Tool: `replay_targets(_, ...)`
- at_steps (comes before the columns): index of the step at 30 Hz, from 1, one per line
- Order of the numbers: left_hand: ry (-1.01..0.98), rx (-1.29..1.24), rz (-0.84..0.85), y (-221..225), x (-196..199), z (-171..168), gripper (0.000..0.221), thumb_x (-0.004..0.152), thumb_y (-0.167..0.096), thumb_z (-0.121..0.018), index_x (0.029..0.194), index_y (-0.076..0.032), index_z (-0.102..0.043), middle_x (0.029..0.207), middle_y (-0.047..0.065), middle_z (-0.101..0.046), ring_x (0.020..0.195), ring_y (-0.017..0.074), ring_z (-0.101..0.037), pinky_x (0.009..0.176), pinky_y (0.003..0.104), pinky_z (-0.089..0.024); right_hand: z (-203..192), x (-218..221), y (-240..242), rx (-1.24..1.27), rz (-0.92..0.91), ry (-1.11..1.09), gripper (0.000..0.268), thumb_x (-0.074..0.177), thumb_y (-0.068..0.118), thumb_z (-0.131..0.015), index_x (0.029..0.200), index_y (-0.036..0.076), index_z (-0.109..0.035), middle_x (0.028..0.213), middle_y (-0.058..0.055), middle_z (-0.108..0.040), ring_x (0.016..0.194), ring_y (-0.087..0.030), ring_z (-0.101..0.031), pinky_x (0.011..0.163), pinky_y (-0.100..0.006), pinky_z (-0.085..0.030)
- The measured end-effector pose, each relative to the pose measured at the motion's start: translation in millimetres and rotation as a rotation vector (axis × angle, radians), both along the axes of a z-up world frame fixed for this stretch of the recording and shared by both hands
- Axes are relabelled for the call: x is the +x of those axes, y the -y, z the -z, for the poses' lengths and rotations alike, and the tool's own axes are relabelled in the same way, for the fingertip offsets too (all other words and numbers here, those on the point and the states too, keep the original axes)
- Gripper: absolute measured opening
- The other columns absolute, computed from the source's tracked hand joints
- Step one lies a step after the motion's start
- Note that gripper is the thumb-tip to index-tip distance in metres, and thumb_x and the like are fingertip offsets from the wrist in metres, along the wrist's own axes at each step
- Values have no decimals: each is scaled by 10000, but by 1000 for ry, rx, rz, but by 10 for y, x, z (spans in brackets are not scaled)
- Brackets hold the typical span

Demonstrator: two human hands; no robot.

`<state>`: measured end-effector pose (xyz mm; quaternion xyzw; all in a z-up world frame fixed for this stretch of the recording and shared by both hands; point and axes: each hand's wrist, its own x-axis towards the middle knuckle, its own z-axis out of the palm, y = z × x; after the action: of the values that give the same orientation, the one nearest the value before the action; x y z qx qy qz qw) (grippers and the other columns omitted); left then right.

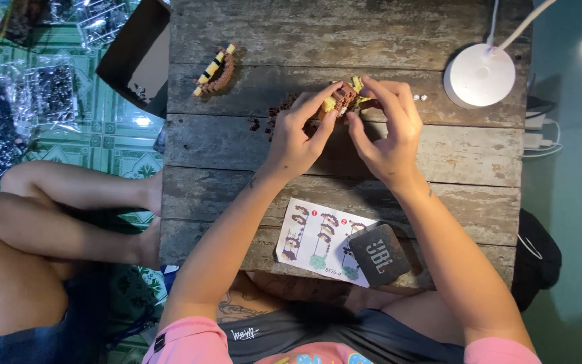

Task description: Assembling a small model using tiny plastic building blocks

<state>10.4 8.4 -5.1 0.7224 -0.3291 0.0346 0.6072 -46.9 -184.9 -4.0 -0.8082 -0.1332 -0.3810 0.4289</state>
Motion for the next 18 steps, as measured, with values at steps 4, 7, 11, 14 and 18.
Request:
replay_targets(4, 94, 0, -24, 55, -9, 160, 367, 1158, -160, -692, 1520, -123, -742, 1163, 261, -817, 1026, 462, -798, 827, 446, -661, -102, -1, -41, 59, -57, 37, 408, 1073, 1, -852, 1432, -146, -726, 1123, -244, -697, 1032, -431, -736, 878, -497, -654)
replay_targets(7, 184, 27, -89, 128, -23, 207, 364, 1109, -151, -741, 1472, -128, -771, 1168, 225, -830, 1058, 433, -798, 848, 454, -680, -49, -23, -13, 36, -28, 55, 407, 1054, 33, -909, 1386, -149, -761, 1119, -236, -728, 1015, -415, -758, 865, -498, -639)
replay_targets(11, 204, -10, -187, 159, -22, 303, 342, 1086, -321, -802, 1394, -174, -805, 1187, 136, -854, 1128, 375, -819, 920, 457, -700, 49, -7, 2, -51, -28, 67, 439, 1015, -74, -944, 1403, -167, -761, 1148, -272, -725, 1036, -475, -744, 906, -563, -617)
replay_targets(14, 184, -53, -182, 198, -38, 384, 337, 1129, -343, -752, 1422, -184, -799, 1185, 129, -859, 1091, 338, -837, 978, 441, -688, 48, -12, 20, -69, -34, 63, 470, 1005, -142, -930, 1439, -193, -755, 1141, -272, -690, 1022, -467, -719, 900, -543, -614)
replay_targets(18, 162, 168, 26, 71, -27, 405, 416, 1260, -282, -589, 1652, -146, -565, 1508, 34, -758, 1263, 278, -633, 1125, 438, -644, -81, -110, -2, -145, -57, -55, 466, 1090, -218, -726, 1545, -174, -631, 1244, -323, -618, 1117, -418, -628, 946, -482, -637)
